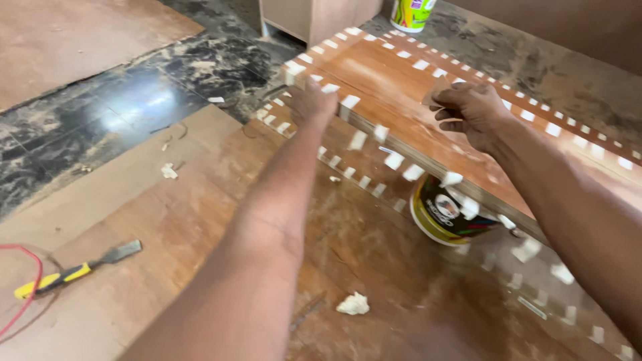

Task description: The person sands the edges and corners of a wooden table using a small piece of sandpaper. The person moves along the table, sanding different sections of the edge and top surface.

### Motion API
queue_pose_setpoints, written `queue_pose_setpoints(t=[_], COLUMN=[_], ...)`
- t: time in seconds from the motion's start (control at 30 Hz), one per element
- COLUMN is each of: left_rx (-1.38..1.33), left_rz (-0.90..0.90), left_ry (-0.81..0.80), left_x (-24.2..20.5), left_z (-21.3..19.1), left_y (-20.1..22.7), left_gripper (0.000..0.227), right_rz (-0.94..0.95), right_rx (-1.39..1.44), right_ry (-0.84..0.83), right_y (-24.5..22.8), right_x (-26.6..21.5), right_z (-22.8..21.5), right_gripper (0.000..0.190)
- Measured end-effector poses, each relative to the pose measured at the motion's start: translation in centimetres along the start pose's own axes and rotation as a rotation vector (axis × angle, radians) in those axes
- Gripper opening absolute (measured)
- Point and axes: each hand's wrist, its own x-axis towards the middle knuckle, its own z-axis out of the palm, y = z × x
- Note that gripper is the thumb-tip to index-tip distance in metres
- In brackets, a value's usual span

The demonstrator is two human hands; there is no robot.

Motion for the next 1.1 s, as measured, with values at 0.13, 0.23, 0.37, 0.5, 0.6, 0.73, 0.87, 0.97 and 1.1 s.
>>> queue_pose_setpoints(t=[0.13, 0.23, 0.37, 0.5, 0.6, 0.73, 0.87, 0.97, 1.1], left_rx=[0.135, 0.185, 0.301, 0.285, 0.306, 0.346, 0.301, 0.315, 0.373], left_rz=[0.325, 0.412, 0.627, 0.752, 0.808, 0.784, 0.832, 0.899, 0.922], left_ry=[-0.043, -0.059, -0.059, -0.026, -0.029, -0.089, 0.004, 0.046, 0.125], left_x=[-0.5, -1.0, -0.9, -0.4, 0.8, 1.9, 2.6, 2.9, 2.5], left_z=[0.1, -0.7, -0.7, -0.6, -0.6, 0.8, 2.0, 3.0, 3.0], left_y=[-2.1, -2.1, -3.3, -4.5, -4.7, -4.5, -4.6, -4.5, -4.2], left_gripper=[0.052, 0.061, 0.073, 0.081, 0.082, 0.072, 0.063, 0.066, 0.064], right_rz=[0.027, 0.053, 0.012, -0.019, -0.110, -0.174, -0.114, -0.079, -0.015], right_rx=[-0.121, -0.301, -0.377, -0.342, -0.376, -0.294, -0.281, -0.183, -0.141], right_ry=[0.033, 0.040, 0.062, 0.071, 0.131, 0.094, 0.112, 0.062, 0.015], right_y=[-1.1, -0.2, 2.8, 4.7, 5.9, 6.5, 5.1, 5.2, 5.2], right_x=[4.6, 8.2, 12.3, 14.3, 14.3, 14.1, 13.3, 13.9, 15.5], right_z=[4.7, 7.7, 9.5, 9.7, 10.4, 10.5, 11.4, 11.0, 10.2], right_gripper=[0.033, 0.035, 0.025, 0.020, 0.019, 0.020, 0.021, 0.021, 0.018])
